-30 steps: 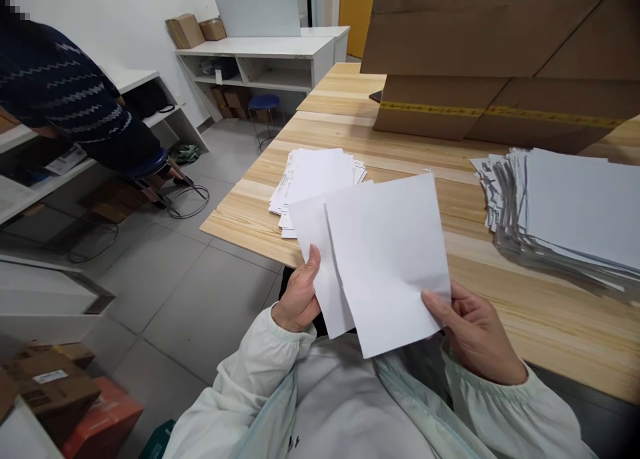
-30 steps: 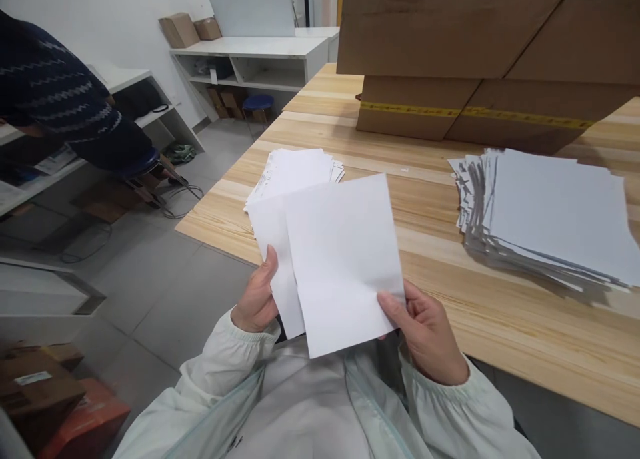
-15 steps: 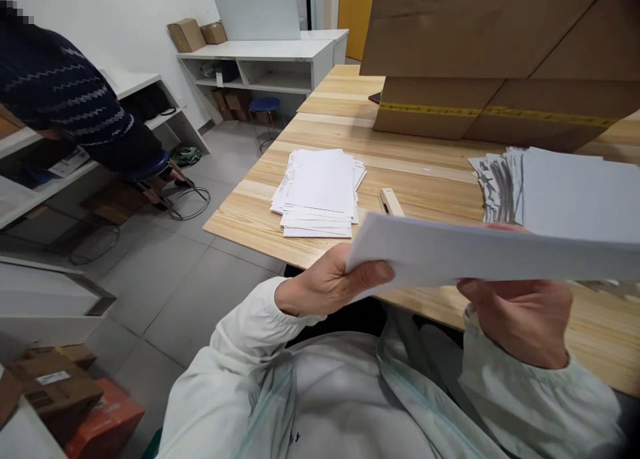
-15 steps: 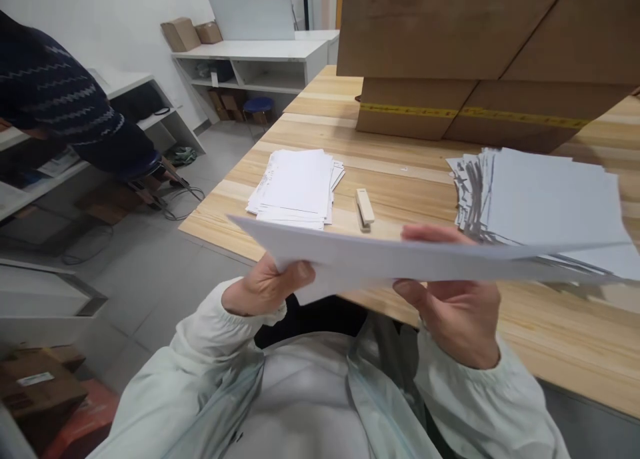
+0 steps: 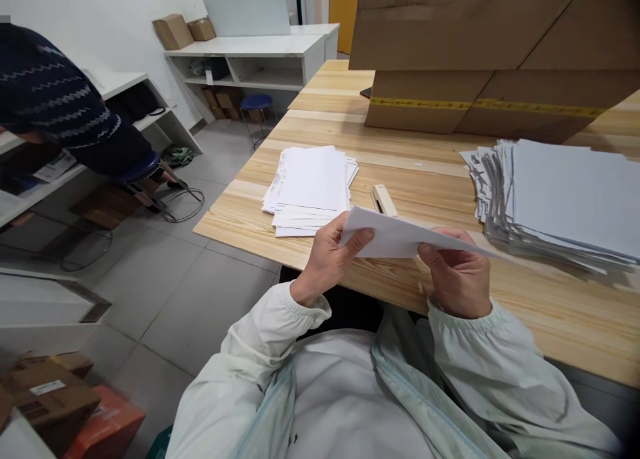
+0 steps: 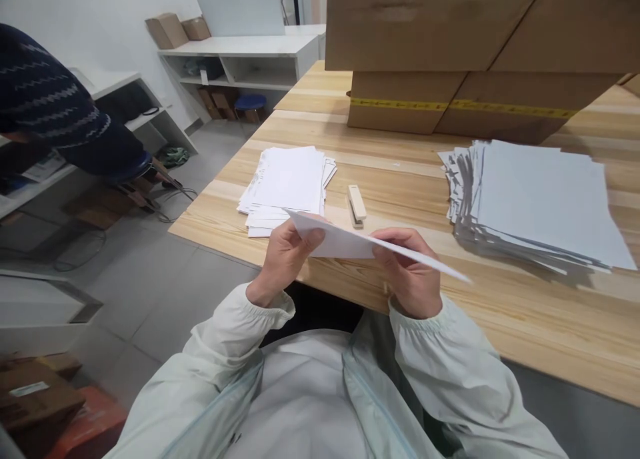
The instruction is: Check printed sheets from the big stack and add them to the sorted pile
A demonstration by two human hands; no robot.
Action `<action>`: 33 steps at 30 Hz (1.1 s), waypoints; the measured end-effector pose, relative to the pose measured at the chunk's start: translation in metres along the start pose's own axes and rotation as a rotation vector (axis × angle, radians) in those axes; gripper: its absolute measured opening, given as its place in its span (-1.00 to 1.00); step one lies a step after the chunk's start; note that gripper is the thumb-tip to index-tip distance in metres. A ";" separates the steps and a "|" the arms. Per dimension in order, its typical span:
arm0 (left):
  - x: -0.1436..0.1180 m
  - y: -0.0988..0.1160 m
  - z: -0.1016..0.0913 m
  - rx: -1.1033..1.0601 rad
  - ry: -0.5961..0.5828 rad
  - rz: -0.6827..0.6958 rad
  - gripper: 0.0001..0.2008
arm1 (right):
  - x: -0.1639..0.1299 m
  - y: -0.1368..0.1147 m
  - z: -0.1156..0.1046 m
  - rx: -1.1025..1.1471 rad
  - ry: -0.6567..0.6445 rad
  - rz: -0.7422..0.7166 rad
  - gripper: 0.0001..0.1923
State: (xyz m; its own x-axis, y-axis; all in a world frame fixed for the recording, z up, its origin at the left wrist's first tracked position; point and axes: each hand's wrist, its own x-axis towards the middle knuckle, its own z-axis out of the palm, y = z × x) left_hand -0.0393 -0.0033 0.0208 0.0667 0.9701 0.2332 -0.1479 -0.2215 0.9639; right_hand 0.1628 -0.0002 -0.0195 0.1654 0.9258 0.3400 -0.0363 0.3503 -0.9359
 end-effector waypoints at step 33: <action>0.005 -0.015 0.049 0.061 -0.215 -0.755 -0.69 | 0.007 -0.024 -0.074 -0.429 -0.159 0.824 -0.55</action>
State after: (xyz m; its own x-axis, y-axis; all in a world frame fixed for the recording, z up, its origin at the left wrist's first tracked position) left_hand 0.0115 0.0004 0.0137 0.3178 0.8214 -0.4736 0.0678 0.4785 0.8755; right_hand 0.2373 -0.0129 -0.0016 0.1118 0.8781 -0.4652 0.2898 -0.4766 -0.8300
